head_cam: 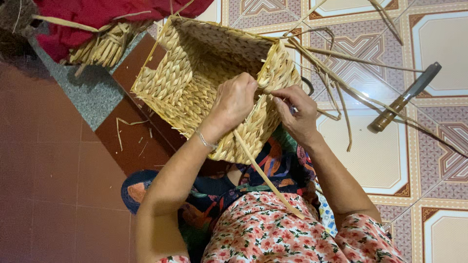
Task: The person trims excess woven material from the edges of a rectangular basket using shears, then weaves additional strips into the basket's rim. The person rotates the basket to access different sides and continues trimming and weaving.
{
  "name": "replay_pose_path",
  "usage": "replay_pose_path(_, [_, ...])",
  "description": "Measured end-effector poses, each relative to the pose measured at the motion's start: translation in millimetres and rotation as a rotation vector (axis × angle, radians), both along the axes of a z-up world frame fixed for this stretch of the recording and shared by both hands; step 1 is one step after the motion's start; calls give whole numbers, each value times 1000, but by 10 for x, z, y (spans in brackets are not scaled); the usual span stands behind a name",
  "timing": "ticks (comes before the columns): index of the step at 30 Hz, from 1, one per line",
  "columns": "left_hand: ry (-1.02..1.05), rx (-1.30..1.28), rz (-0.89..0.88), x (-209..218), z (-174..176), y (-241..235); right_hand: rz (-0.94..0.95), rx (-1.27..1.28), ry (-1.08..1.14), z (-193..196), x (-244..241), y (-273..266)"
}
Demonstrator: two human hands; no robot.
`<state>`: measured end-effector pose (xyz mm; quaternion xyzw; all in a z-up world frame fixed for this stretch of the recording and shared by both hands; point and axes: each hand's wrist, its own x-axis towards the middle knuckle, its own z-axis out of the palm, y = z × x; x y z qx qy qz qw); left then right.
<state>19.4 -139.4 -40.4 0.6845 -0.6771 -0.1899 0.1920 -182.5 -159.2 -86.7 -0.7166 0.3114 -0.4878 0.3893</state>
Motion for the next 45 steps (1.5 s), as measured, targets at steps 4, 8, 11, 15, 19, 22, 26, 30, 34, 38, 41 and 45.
replay_pose_path(4, [658, 368, 181, 98, 31, -57, 26, 6, -31, 48, 21, 71])
replay_pose_path(8, [810, 258, 161, 63, 50, -40, 44, 31, -10, 72, 20, 122])
replay_pose_path(11, [474, 191, 104, 121, 141, 64, 56, 45, 3, 66, -9, 143])
replay_pose_path(15, [404, 150, 83, 167, 199, 94, 62, 9, 24, 67, -28, 193])
replay_pose_path(19, [509, 52, 132, 143, 249, 119, 85, 19, 20, 55, -35, 240])
replay_pose_path(22, [487, 29, 188, 122, 369, 201, 89, 35, 41, 50, -70, 259])
replay_pose_path(26, [379, -28, 172, 177, 568, 520, 191, 4, 65, 74, -136, 341])
replay_pose_path(30, [259, -228, 25, 214, 658, 913, 306, -179, 98, 175, -106, 444])
replay_pose_path(34, [130, -278, -39, 60, 754, 1268, 354, -325, 62, 289, -94, 528])
replay_pose_path(38, [-148, -342, -140, -128, 876, 1397, 368, -325, -6, 363, -28, 560])
replay_pose_path(41, [-112, -425, -136, -141, 731, 1291, 347, -283, -19, 403, 31, 560])
replay_pose_path(45, [400, -165, 181, 41, 419, 1149, 272, -11, -37, 341, 152, 554])
